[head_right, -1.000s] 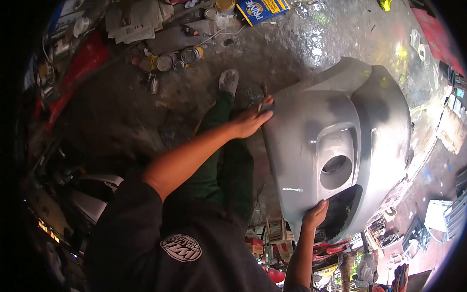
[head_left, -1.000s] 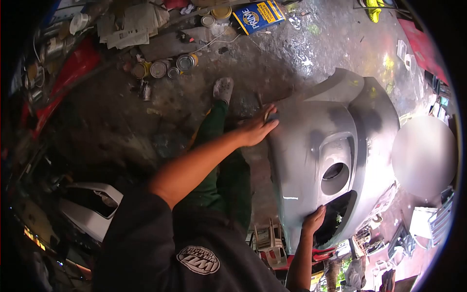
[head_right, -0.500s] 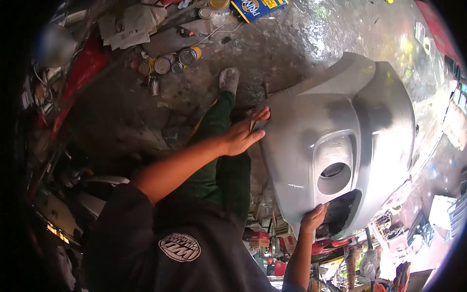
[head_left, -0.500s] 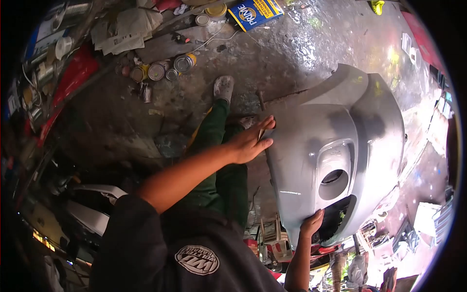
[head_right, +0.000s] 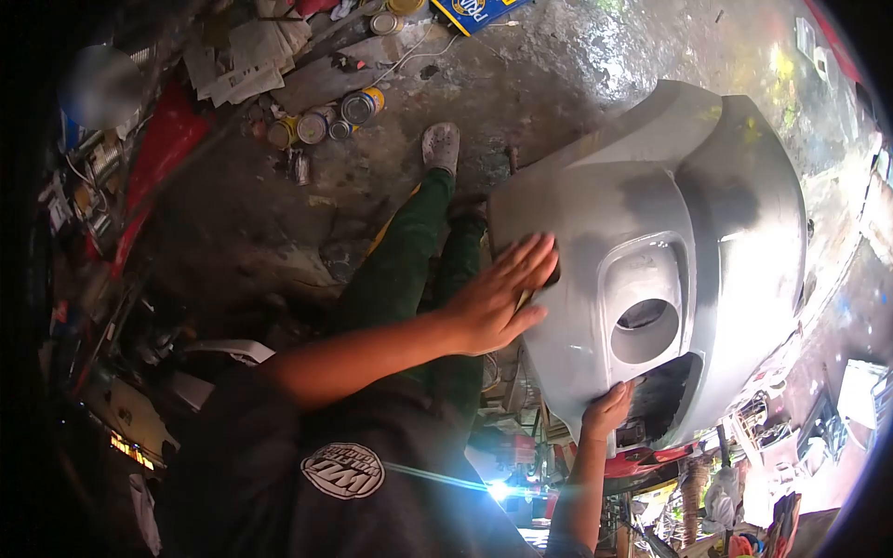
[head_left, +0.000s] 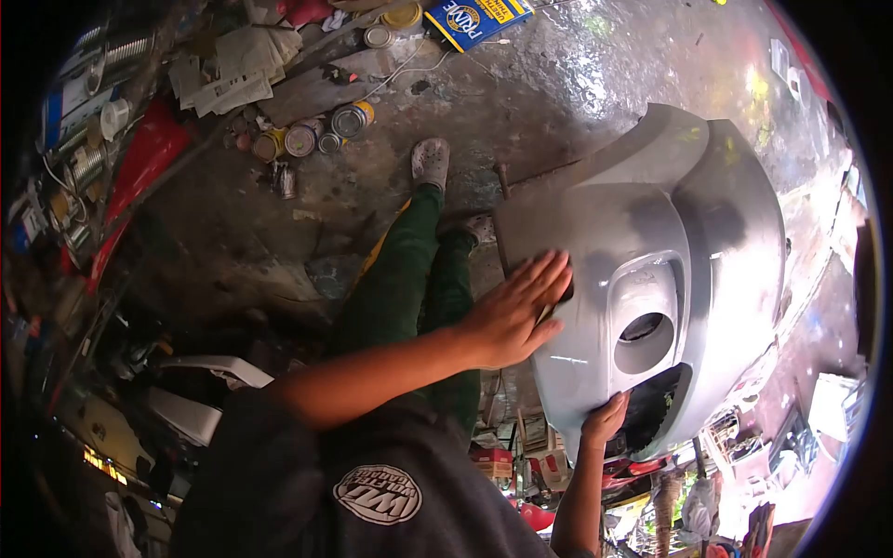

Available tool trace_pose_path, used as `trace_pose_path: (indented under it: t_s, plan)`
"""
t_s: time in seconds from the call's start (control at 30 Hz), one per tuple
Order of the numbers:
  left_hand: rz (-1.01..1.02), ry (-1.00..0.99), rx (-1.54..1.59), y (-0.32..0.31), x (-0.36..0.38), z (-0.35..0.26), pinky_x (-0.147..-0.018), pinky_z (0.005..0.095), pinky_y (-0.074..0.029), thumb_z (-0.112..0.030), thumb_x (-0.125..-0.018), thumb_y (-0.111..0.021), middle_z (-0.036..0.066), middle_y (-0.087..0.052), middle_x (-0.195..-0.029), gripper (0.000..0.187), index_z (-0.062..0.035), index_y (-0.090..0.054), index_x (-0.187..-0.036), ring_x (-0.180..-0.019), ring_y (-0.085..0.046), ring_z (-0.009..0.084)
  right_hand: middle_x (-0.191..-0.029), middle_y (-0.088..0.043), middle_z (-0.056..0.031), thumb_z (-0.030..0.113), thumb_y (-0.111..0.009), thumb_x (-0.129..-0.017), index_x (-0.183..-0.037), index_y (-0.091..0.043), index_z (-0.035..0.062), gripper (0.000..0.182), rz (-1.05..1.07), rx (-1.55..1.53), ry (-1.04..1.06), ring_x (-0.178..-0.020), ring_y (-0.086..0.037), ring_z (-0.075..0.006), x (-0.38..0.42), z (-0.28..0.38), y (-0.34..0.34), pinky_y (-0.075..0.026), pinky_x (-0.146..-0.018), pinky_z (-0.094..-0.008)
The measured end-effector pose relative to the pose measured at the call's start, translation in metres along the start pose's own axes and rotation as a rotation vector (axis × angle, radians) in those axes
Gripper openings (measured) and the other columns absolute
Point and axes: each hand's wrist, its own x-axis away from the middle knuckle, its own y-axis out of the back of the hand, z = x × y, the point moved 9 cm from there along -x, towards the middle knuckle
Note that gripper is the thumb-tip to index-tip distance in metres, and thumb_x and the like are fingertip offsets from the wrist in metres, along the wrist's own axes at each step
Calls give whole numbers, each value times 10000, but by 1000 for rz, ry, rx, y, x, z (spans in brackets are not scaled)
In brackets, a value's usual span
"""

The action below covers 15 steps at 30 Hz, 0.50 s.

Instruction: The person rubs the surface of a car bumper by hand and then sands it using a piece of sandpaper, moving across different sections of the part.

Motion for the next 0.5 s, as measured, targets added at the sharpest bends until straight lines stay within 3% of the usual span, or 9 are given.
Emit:
trace_pose_path:
  t_s: [0.07,0.17,0.27,0.37,0.5]
  plan:
    - [-87,128,99,-2,-42,24,-1273,483,-190,-334,-1065,-523,263,-176,-1693,725,26,-223,-1617,-1573,-194,403,-1432,-551,-332,358,-321,-1120,-1414,-516,-129,601,-25,-3,32,-1334,-525,-472,0,2,0,-393,-1142,-466]
    - [15,85,-26,-8,-106,60,-1273,483,-191,-345,-1054,-539,274,-189,-1686,743,57,-234,-1601,-1563,-206,427,-1326,-596,-345,374,-286,-1109,-1342,-580,-95,601,-57,9,61,-1239,-542,-534,-1,14,3,-424,-1061,-537]
    - [-124,45,-24,1,-62,28,-1274,491,-187,-352,-1046,-551,287,-217,-1673,749,73,-254,-1587,-1552,-228,440,-1319,-593,-344,378,-284,-1110,-1329,-587,-80,591,-60,41,63,-1227,-542,-536,0,9,1,-422,-1052,-539]
    - [-1,-53,-194,-1,14,-6,-1274,505,-182,-361,-1043,-554,302,-247,-1655,743,71,-275,-1579,-1545,-245,442,-1312,-589,-343,382,-294,-1109,-1302,-595,-77,581,-80,76,47,-1203,-547,-542,2,-4,0,-427,-1031,-542]
    - [-78,-47,-178,-2,-17,-12,-1279,513,-164,-365,-1032,-565,283,-246,-1663,759,54,-266,-1590,-1556,-233,427,-1307,-593,-331,373,-302,-1109,-1292,-594,-74,565,-126,91,59,-1189,-554,-538,3,-3,-2,-438,-1009,-533]
